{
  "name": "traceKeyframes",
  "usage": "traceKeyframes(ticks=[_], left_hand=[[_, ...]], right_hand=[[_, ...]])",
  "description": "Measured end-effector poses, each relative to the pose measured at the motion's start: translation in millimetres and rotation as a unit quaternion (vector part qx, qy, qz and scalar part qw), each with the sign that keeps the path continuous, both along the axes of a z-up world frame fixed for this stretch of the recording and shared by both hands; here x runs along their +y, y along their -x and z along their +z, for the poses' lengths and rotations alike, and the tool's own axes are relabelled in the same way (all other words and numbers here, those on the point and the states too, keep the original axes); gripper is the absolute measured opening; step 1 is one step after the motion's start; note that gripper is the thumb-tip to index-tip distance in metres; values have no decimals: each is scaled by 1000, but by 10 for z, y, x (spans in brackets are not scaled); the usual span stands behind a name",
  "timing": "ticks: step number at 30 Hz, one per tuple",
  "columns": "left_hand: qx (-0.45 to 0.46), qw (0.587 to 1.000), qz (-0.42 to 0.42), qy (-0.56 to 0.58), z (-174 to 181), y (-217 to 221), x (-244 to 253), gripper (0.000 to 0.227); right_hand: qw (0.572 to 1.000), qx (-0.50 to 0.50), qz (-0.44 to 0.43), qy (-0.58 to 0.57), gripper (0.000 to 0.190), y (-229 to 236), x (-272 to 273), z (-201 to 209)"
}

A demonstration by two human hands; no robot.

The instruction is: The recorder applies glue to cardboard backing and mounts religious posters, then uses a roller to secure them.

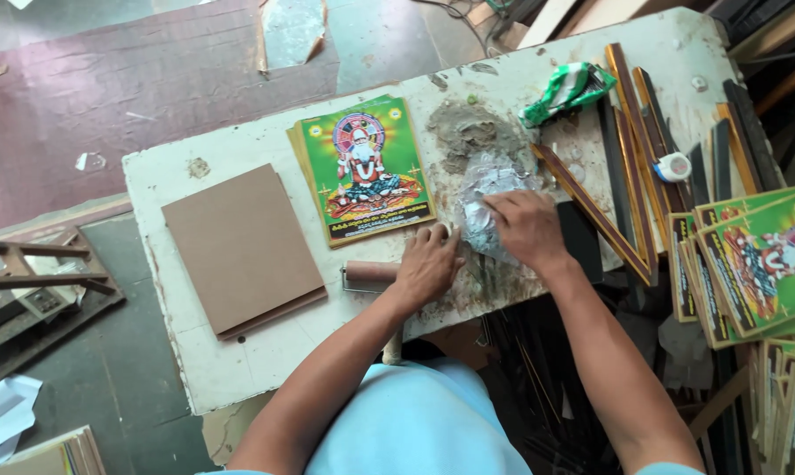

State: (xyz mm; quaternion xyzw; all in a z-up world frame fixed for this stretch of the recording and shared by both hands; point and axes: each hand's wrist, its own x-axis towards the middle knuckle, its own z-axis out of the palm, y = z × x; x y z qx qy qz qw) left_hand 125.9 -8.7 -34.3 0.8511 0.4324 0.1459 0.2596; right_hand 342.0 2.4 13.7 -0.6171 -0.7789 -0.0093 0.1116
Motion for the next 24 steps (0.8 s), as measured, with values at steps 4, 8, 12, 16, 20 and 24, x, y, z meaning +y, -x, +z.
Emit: traceKeyframes(ticks=[4,8,12,16,20,24], left_hand=[[29,999,3,-13,-34,3,18,61],[56,998,5,-32,-96,20,19,56],[84,996,5,-42,-101,14,32,55],[90,996,6,-27,-70,27,36,57],[104,994,-4,-25,-131,4,40,56],[83,996,-15,6,-106,30,98,60]], right_hand=[[998,60,26,17,28,92,-6,-86],[997,15,69,21,29,153,-92,31],[989,-26,144,25,27,131,-112,114],[984,-16,155,81,30,13,-80,156],[971,4,207,118,37,-152,-52,180],[958,139,163,189,28,-516,-139,8]])
